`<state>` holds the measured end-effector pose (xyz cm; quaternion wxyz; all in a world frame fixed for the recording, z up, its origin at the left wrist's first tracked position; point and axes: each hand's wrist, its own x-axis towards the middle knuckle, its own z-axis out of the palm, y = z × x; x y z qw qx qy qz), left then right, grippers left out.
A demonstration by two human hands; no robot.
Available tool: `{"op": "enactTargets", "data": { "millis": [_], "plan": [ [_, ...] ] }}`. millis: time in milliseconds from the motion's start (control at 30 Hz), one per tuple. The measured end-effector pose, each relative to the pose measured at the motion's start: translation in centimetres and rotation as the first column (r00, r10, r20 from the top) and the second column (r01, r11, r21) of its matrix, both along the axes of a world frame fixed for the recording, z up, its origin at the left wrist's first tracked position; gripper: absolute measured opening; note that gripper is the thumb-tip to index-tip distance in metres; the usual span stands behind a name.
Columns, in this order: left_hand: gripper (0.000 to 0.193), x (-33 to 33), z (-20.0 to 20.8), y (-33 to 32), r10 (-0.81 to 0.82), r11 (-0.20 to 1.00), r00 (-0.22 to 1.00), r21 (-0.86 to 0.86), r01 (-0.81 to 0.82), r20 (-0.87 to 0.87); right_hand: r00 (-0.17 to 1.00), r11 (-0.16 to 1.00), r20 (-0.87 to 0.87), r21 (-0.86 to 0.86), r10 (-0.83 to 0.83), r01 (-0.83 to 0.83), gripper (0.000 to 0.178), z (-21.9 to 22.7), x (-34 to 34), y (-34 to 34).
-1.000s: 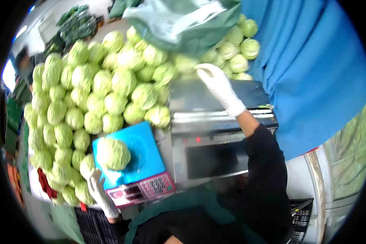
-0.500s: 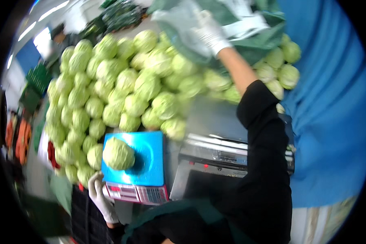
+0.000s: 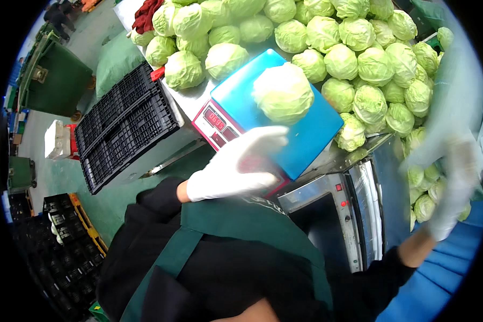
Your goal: The person weighs cabbages on a digital scale, slides them into mesh netting, seals the netting with plastic wrap using a heat-sealing machine, and places the packaged cabbages into a plastic crate.
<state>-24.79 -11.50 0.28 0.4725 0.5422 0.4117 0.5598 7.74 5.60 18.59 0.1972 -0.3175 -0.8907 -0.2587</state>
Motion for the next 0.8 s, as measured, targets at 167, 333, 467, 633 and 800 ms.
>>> {"op": "enactTargets", "data": {
  "millis": [167, 333, 467, 633, 800],
  "plan": [
    [0.027, 1.2, -2.2, 2.3, 0.015, 0.992, 0.986, -0.126, 0.006, 0.166, 0.967, 0.373, -0.235, -0.909, -0.096, -0.184, 0.012, -10.8, -12.3, -9.8],
    [0.034, 0.2, -3.1, 1.5, -0.195, 0.976, 0.981, -0.1, 0.195, 0.005, 0.57, 0.252, -0.663, -0.73, -0.485, -0.635, 0.044, -15.1, -12.6, -11.9],
    [0.046, -1.1, -1.5, 1.3, -0.256, 0.963, 0.922, 0.006, 0.269, -0.291, 0.603, 0.336, -0.601, -0.797, -0.525, -0.502, 0.006, -16.6, -13.7, -12.4],
    [0.043, -4.3, -0.1, 2.0, 0.128, 0.985, 0.964, 0.144, -0.096, -0.233, 0.752, 0.369, -0.471, -0.872, -0.462, -0.32, 0.006, -15.7, -14.4, -13.6],
    [0.019, -4.2, -1.7, 0.9, -0.13, 0.987, 0.965, -0.125, 0.103, -0.229, 0.846, 0.265, -0.383, -0.917, -0.372, -0.299, 0.011, -15.3, -14.9, -14.9]
  ]
}}
